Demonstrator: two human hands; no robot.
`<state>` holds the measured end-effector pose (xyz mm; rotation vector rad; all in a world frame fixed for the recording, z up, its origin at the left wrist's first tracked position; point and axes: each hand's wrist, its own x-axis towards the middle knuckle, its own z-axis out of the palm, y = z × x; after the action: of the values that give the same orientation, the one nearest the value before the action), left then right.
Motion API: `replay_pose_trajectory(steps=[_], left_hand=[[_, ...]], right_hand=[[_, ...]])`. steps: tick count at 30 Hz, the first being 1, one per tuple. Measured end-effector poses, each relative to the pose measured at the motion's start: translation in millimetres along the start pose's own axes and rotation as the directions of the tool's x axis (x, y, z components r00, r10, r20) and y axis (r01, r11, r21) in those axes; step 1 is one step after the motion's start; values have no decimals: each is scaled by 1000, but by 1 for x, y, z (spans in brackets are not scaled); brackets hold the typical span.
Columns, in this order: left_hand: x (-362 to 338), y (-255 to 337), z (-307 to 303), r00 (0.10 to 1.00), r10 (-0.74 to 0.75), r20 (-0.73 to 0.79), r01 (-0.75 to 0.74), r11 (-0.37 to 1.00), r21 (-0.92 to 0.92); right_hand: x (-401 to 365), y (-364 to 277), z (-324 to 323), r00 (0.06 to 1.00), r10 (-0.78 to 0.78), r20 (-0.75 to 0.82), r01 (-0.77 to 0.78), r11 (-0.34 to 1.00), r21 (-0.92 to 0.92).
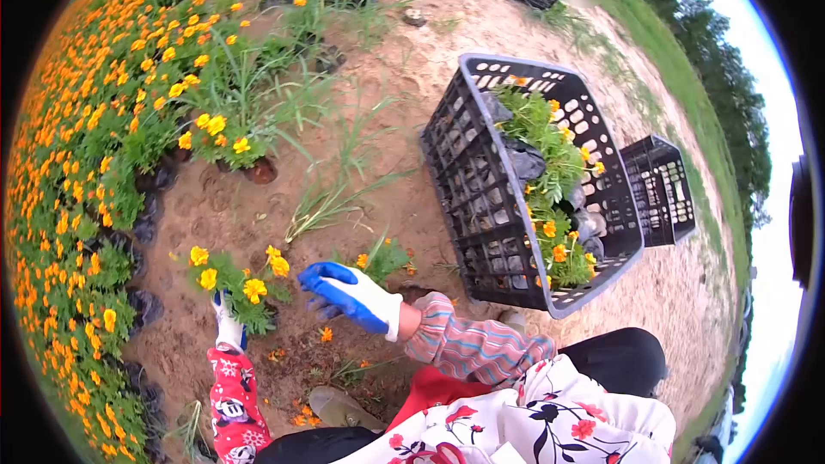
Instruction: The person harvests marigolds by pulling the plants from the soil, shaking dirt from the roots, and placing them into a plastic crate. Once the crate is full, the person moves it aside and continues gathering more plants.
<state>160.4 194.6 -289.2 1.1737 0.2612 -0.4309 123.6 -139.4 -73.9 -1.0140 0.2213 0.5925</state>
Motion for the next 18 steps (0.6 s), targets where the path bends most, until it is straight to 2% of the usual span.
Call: replay_pose_trajectory(steps=[1,2,3,4,6,7,8,9,10,11,12,13,14,15,16,17,18], left_hand=[[9,-17,-13,961,269,65,-235,669,705],[17,-33,-26,857,500,121,-263,224,938],[12,-34,-25,857,480,188,-298,163,940],[6,-34,-26,852,457,255,-336,104,936],[-5,-6,21,892,407,196,-408,543,733],[-25,28,75,925,362,119,-366,759,539],[-26,31,76,984,115,138,-116,993,-4],[-26,30,70,983,117,144,-121,993,16],[-21,30,56,984,81,161,-113,974,197],[-16,32,42,985,44,168,-105,922,373],[-12,41,34,987,7,162,-94,837,539],[-12,55,39,987,-30,155,-86,722,687],[-14,72,42,986,-42,163,-101,625,774],[-14,98,71,981,-47,191,-133,554,822],[-18,124,103,973,-43,227,-177,493,852],[-23,148,139,961,-29,277,-237,433,870],[-27,171,180,941,-13,339,-311,366,877]], right_hand=[[-11,-21,13,996,-16,87,30,986,-163],[-8,-20,12,965,-140,221,215,906,-364],[-29,-57,32,978,21,207,62,921,-384],[-32,-54,34,970,-41,240,144,893,-426],[-45,-62,39,925,-122,360,317,771,-552],[-61,-78,40,889,-134,439,408,668,-622],[-72,-95,35,880,-38,473,384,644,-662],[-86,-117,27,898,40,438,341,566,-750],[-104,-145,16,906,-4,423,379,451,-808],[-117,-170,-2,943,-37,332,320,385,-866],[-137,-202,-18,963,-103,250,270,347,-898],[-157,-230,-36,989,-137,53,106,413,-905],[-162,-236,-79,915,-398,62,201,318,-926],[-177,-254,-111,827,-557,75,184,141,-973],[-196,-266,-130,797,-572,-193,15,338,-941],[-205,-266,-165,721,-634,-279,124,514,-849],[-221,-267,-172,674,-632,-382,191,649,-737]])
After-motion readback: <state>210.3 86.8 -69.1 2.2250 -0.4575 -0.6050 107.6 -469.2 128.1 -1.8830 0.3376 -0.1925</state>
